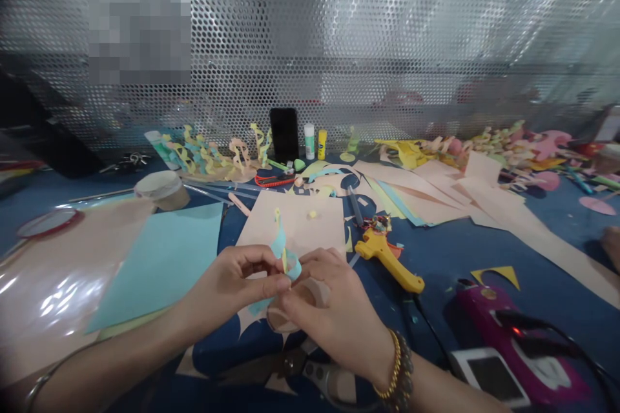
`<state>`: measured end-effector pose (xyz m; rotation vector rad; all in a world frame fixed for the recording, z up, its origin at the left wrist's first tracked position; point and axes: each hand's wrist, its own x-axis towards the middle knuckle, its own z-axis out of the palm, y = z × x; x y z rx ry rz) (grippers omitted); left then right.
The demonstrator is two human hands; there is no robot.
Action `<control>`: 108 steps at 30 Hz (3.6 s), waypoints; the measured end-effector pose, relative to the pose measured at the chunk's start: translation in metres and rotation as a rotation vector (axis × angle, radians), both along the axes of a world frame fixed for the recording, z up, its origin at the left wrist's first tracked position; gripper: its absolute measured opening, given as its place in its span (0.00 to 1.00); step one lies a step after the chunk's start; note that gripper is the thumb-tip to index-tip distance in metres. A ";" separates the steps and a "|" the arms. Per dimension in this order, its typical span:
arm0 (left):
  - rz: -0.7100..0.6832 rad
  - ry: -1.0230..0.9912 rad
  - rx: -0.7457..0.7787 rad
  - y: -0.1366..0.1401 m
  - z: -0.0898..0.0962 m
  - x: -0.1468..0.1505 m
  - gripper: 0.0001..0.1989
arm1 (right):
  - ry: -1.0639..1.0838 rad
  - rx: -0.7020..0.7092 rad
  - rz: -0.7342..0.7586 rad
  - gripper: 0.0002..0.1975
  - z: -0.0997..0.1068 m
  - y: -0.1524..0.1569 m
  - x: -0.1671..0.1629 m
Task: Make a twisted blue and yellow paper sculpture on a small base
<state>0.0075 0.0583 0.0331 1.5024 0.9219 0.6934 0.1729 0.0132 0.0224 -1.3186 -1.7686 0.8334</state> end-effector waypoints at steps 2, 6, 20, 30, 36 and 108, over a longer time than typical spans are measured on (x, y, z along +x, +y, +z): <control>-0.014 -0.018 -0.050 0.001 -0.002 0.000 0.06 | 0.029 -0.025 0.002 0.03 0.000 0.000 0.001; -0.041 -0.016 -0.043 0.002 -0.003 -0.001 0.06 | 0.062 -0.041 -0.003 0.03 -0.001 0.001 0.003; 0.094 0.139 0.292 -0.005 0.004 0.001 0.05 | 0.032 0.050 -0.089 0.03 -0.004 0.002 0.006; 0.142 0.120 0.217 -0.004 0.003 -0.001 0.07 | 0.033 -0.008 -0.111 0.05 -0.004 0.004 0.007; 0.088 0.091 0.228 -0.003 0.005 -0.002 0.04 | 0.020 -0.003 -0.127 0.06 -0.005 0.002 0.009; 0.126 -0.276 -0.081 -0.013 -0.015 0.006 0.08 | -0.054 0.148 -0.227 0.03 -0.009 0.001 0.006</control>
